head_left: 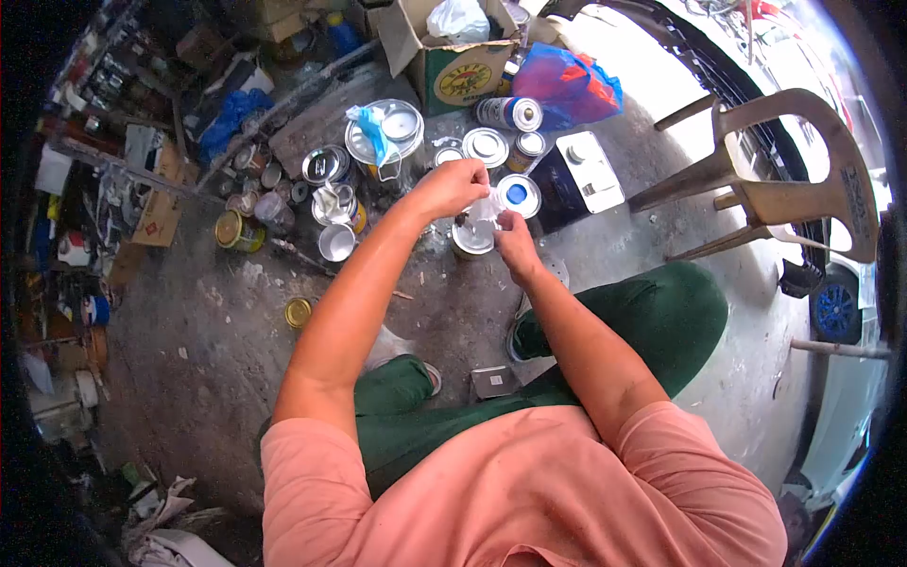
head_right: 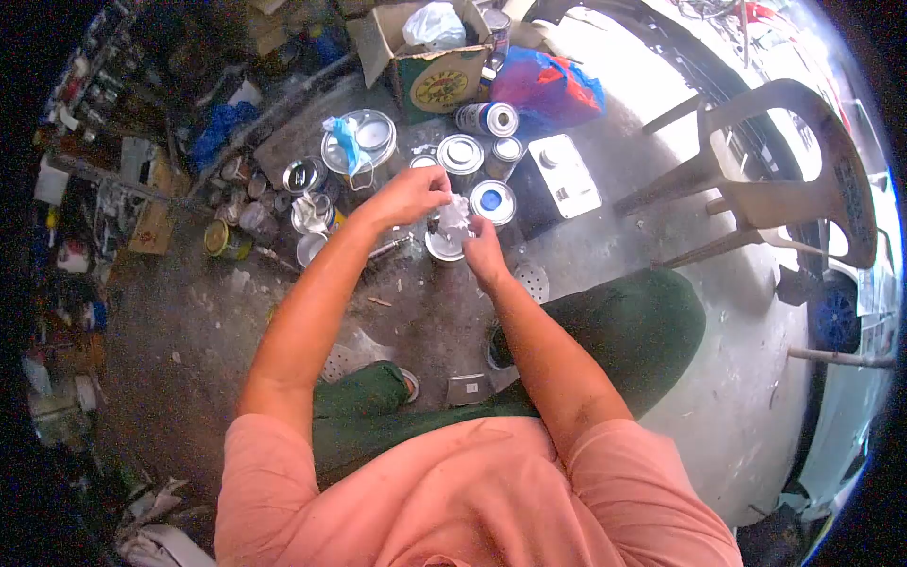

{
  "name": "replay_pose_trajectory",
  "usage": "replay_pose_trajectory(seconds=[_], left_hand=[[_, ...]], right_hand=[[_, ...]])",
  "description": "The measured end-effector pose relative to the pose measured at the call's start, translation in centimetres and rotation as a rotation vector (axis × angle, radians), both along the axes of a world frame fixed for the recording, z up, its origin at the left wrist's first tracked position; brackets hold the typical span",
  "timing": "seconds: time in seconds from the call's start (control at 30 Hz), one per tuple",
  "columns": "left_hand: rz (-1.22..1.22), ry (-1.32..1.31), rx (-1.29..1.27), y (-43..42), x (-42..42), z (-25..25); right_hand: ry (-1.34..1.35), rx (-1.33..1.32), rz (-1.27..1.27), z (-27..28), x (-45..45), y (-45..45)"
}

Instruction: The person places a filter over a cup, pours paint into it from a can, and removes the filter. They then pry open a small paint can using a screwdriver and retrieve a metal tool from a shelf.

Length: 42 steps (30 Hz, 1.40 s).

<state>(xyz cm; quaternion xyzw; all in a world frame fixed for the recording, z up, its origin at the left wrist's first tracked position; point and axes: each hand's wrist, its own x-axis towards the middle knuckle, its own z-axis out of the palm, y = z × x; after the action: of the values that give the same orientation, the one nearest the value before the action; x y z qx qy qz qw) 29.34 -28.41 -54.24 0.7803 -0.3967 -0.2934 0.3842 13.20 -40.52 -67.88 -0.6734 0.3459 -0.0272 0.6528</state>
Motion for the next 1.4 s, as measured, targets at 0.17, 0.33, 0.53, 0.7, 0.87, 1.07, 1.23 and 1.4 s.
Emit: replay_pose_trajectory(seconds=[0.17,0.33,0.53,0.7,0.87,1.07,1.23,1.4], left_hand=[[0.063,-0.006,-0.032,0.0,0.0,4.1],[0.129,0.004,-0.112,0.6,-0.7,6.3],[0.192,0.078,-0.139,1.7,-0.4,5.3],[0.307,0.215,-0.161,2.6,-1.5,0.2],[0.437,0.227,-0.259,3.9,-5.2,-10.0],[0.562,-0.154,-0.169,5.9,-8.8,-14.7],[0.693,0.020,-0.143,5.9,-11.2,-17.8],[0.740,0.171,-0.143,5.3,-12.7,-17.8]], right_hand=[[-0.112,0.209,-0.022,5.9,0.6,1.8],[-0.191,0.371,-0.088,7.1,0.7,1.4],[-0.238,0.657,-0.150,6.8,-0.2,-1.0],[-0.128,0.546,-0.194,5.1,-0.9,-3.0],[0.001,0.323,-0.190,2.3,-1.0,-3.3],[0.192,-0.298,-0.068,-1.5,0.0,-2.8],[0.268,-0.338,-0.014,-2.3,0.0,-2.8],[0.265,-0.394,0.013,-3.1,-0.1,-2.5]])
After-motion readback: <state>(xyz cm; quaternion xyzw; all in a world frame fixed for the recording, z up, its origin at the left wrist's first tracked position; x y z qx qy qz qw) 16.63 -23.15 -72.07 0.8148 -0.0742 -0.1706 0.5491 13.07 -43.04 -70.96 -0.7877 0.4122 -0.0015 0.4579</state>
